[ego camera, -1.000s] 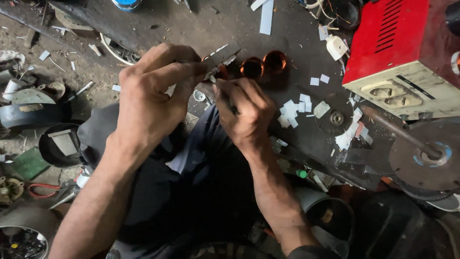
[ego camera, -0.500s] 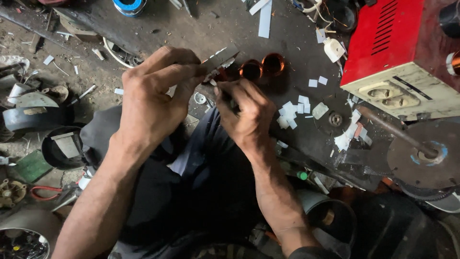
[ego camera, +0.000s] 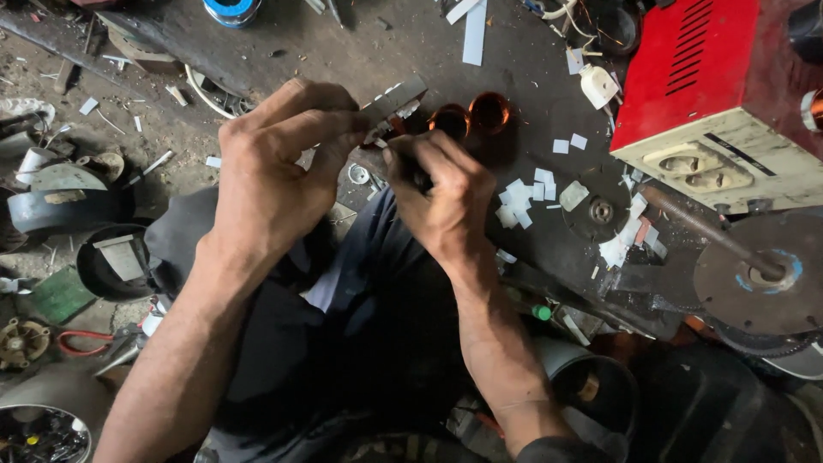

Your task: Inserting copper wire coils into the slots of a motor stator core.

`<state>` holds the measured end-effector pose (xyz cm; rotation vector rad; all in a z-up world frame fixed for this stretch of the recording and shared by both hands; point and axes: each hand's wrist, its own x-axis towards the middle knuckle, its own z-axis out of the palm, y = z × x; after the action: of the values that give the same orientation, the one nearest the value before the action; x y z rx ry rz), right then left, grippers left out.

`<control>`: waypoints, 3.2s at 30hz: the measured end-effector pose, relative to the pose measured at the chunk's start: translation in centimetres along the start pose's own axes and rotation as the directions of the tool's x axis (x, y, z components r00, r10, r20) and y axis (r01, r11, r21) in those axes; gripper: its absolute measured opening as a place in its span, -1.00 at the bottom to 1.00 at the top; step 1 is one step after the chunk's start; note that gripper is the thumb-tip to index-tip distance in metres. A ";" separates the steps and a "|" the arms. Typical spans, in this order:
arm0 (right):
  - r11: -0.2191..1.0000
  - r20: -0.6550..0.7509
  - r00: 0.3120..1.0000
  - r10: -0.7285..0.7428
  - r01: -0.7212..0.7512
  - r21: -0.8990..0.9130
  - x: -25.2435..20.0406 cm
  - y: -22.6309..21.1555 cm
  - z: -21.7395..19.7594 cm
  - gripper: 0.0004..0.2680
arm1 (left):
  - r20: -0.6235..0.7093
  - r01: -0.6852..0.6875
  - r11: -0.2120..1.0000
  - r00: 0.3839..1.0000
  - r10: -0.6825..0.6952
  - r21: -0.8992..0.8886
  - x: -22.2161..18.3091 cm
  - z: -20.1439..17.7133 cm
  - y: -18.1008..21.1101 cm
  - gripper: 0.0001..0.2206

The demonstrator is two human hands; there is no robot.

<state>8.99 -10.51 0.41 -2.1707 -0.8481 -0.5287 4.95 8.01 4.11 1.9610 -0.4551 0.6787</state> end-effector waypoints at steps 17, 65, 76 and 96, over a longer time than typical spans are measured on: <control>0.999 0.006 0.999 -0.043 0.043 -0.029 0.4 -0.3 -0.2 -0.99 | 0.006 -0.015 1.000 1.000 0.015 0.002 0.1 0.0 0.0 -0.88; 0.920 0.065 0.988 -0.143 0.157 -0.359 -1.2 1.0 -0.5 -0.86 | 0.136 -0.050 0.993 0.990 0.035 0.106 1.3 0.0 0.5 -0.91; 0.969 0.066 0.990 -0.127 0.138 -0.204 -2.8 -0.5 -2.5 -0.78 | 0.144 -0.072 0.988 0.988 0.052 0.135 0.6 -0.1 0.4 -0.98; 0.913 0.930 -0.195 0.312 -0.210 -0.350 -22.0 -4.6 -4.0 -0.73 | 0.039 0.304 0.953 0.952 -0.303 -0.021 -8.6 -0.8 4.4 -0.98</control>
<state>-10.05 -20.13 -7.73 -2.4164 -0.9466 1.7694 -4.43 6.95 1.91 1.9646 -0.1753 0.4399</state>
